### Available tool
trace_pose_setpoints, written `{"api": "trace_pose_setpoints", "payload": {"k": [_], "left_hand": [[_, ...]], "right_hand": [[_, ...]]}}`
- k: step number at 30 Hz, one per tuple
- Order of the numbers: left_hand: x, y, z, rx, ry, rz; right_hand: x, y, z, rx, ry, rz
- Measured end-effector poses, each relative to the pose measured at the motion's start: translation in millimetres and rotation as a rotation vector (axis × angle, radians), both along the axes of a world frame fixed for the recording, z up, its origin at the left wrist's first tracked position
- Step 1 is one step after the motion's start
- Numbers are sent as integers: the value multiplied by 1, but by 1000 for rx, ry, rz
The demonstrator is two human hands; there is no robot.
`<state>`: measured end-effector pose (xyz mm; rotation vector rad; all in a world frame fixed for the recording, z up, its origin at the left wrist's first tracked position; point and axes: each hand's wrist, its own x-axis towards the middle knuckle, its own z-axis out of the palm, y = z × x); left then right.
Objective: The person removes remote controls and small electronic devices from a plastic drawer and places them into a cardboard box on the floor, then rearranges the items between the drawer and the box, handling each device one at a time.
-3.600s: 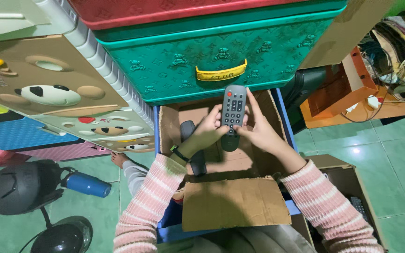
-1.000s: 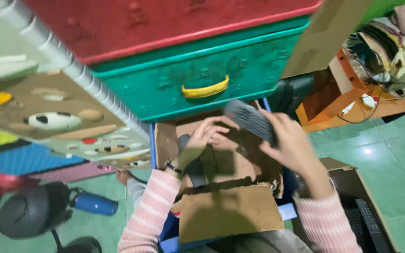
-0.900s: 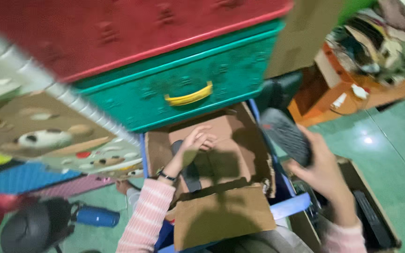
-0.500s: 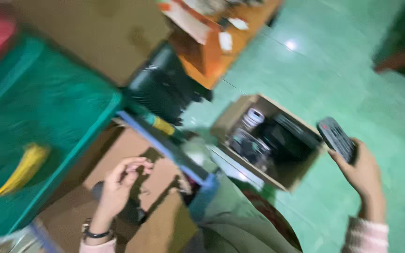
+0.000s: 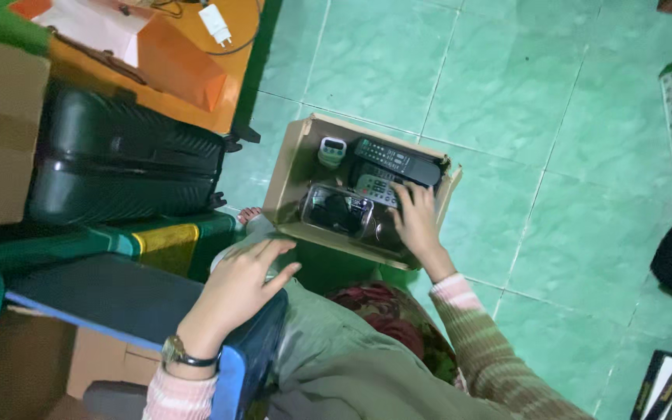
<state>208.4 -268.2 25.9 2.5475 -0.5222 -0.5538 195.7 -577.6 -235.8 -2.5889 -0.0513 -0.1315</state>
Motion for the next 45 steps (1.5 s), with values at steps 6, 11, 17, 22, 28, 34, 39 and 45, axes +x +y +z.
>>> {"api": "trace_pose_setpoints", "payload": {"k": [6, 11, 17, 22, 28, 34, 39, 45], "left_hand": [[-1, 10, -7, 96, 72, 65], [-3, 7, -8, 145, 151, 95], [0, 6, -5, 140, 146, 99], [-1, 6, -6, 130, 136, 93], [-1, 11, -11, 184, 156, 96], [0, 12, -13, 237, 141, 95], [-1, 13, -4, -77, -45, 79], [-34, 46, 14, -289, -307, 335]], "right_hand": [[5, 6, -34, -51, -120, -31], [0, 0, -47, -149, -81, -14], [-9, 3, -48, -65, -52, -47], [-13, 7, -44, -27, -37, -47], [-16, 8, -39, 55, -43, -55], [-15, 2, -40, 558, -63, -225], [-19, -17, -37, 782, 291, -562], [-20, -36, -21, 605, -134, -405]]}}
